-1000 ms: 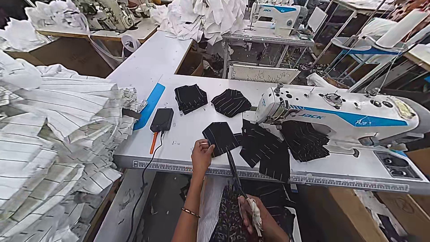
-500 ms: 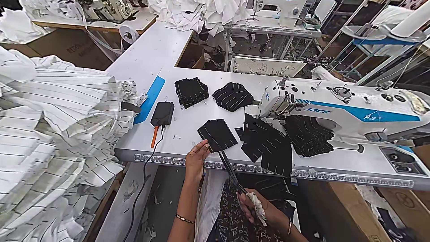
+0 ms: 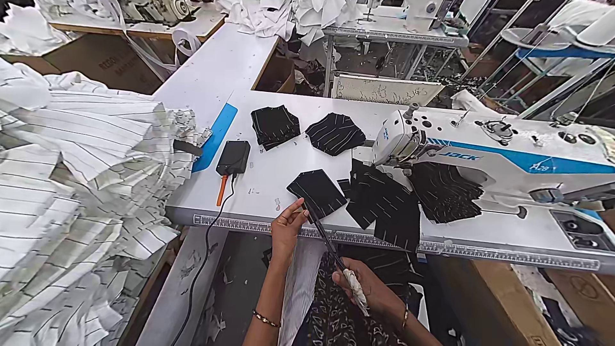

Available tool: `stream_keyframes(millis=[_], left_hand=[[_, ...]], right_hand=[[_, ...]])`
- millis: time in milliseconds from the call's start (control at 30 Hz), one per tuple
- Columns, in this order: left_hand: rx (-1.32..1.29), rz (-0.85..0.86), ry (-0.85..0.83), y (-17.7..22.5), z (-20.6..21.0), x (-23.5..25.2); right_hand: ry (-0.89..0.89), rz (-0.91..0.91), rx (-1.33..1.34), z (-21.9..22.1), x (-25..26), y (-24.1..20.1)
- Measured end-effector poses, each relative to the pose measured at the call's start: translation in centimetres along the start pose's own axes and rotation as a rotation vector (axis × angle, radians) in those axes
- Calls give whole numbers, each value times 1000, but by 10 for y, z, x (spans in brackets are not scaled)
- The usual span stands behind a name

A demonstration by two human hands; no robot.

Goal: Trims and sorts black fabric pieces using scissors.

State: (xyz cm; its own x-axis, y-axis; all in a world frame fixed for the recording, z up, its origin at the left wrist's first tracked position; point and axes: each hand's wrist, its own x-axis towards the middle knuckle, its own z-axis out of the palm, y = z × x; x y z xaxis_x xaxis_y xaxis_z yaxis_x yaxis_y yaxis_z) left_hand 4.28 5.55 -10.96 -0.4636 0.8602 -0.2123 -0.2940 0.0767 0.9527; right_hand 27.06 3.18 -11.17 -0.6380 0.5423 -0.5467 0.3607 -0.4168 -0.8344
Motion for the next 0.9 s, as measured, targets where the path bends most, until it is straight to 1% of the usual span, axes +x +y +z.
stream_keyframes(millis=[200, 333, 500, 600, 700, 900], left_hand=[[-36, 72, -35, -6, -3, 0], [-79, 95, -15, -8, -1, -2], [-65, 121, -5, -13, 0, -1], [-11, 118, -39, -13, -1, -3], [50, 144, -81, -16, -3, -6], [134, 137, -158, -15, -10, -3]], right_hand=[[60, -62, -8, 2, 0, 7], [114, -89, 21, 10, 0, 11], [102, -68, 68, 17, 1, 13], [71, -39, 105, 16, 4, 9], [56, -31, 87, 14, 7, 4], [65, -70, 76, 11, 7, 14]])
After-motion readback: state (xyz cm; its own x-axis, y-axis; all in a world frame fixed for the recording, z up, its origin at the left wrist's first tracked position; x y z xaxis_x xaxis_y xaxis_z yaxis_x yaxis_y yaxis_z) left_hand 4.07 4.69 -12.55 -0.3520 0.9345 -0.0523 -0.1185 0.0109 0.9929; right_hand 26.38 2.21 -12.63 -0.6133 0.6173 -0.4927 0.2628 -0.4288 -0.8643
